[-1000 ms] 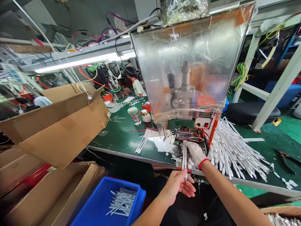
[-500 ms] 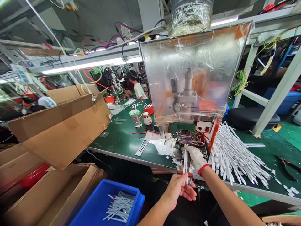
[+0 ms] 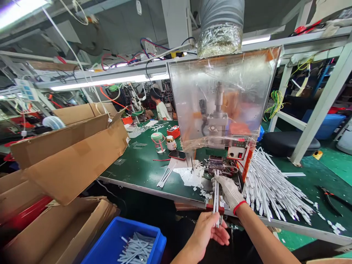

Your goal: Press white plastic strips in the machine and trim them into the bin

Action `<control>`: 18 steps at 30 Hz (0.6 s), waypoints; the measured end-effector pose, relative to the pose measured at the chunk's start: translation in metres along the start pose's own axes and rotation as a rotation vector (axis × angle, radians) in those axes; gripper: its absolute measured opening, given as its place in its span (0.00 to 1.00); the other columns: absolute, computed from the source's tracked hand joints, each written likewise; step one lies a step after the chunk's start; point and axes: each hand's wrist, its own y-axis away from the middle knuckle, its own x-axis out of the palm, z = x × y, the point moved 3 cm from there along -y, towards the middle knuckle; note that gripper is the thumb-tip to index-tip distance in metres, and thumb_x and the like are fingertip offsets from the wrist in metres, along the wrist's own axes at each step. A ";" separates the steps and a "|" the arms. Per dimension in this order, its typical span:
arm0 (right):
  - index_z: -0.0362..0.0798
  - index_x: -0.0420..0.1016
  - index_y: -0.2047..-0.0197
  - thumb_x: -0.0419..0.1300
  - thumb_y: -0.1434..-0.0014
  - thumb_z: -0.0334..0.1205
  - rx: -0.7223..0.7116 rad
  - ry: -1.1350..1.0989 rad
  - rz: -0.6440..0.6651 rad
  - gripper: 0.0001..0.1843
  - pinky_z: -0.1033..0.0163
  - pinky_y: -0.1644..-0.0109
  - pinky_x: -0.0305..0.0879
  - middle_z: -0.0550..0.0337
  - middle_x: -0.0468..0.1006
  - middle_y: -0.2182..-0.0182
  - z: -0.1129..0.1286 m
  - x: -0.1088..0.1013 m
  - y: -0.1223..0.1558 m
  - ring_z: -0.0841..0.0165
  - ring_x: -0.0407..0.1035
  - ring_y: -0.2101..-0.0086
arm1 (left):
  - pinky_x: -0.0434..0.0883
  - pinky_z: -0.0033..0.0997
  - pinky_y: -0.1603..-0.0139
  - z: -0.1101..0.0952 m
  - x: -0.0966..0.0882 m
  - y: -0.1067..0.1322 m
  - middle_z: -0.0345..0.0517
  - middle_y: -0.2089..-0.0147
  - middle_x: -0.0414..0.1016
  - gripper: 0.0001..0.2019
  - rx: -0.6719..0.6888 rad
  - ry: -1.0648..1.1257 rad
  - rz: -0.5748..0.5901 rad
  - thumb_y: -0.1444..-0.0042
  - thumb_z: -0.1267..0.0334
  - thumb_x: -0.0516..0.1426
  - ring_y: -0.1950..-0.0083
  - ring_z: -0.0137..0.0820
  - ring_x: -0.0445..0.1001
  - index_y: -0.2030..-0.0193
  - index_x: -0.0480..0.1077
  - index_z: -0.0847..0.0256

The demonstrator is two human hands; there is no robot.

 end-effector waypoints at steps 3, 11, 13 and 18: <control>0.42 0.79 0.62 0.70 0.47 0.45 0.069 -0.182 0.031 0.15 0.62 0.67 0.73 0.51 0.79 0.68 0.001 -0.002 0.013 0.66 0.73 0.71 | 0.59 0.27 0.81 0.010 -0.009 0.015 0.44 0.83 0.68 0.28 -0.013 -0.163 0.085 0.53 0.36 0.51 0.85 0.29 0.64 0.72 0.69 0.63; 0.47 0.72 0.68 0.71 0.47 0.43 -0.157 -0.540 -0.008 0.13 0.65 0.66 0.72 0.61 0.70 0.72 0.034 0.013 0.053 0.71 0.66 0.73 | 0.57 0.29 0.73 -0.022 -0.016 0.068 0.35 0.85 0.53 0.29 0.261 -0.519 -0.083 0.39 0.36 0.46 0.80 0.26 0.56 0.78 0.63 0.58; 0.48 0.69 0.69 0.70 0.47 0.45 -0.218 -0.551 -0.014 0.15 0.66 0.68 0.70 0.62 0.68 0.73 0.036 0.029 0.058 0.72 0.64 0.74 | 0.54 0.28 0.76 -0.028 -0.015 0.075 0.35 0.83 0.53 0.30 0.226 -0.468 -0.082 0.41 0.34 0.48 0.81 0.24 0.54 0.79 0.62 0.58; 0.49 0.61 0.71 0.68 0.47 0.53 -0.345 -0.498 -0.231 0.22 0.69 0.75 0.65 0.66 0.64 0.78 0.072 -0.001 0.048 0.75 0.59 0.79 | 0.59 0.28 0.80 -0.015 -0.045 0.101 0.42 0.81 0.61 0.31 0.098 -0.453 -0.231 0.52 0.28 0.54 0.79 0.27 0.60 0.80 0.67 0.57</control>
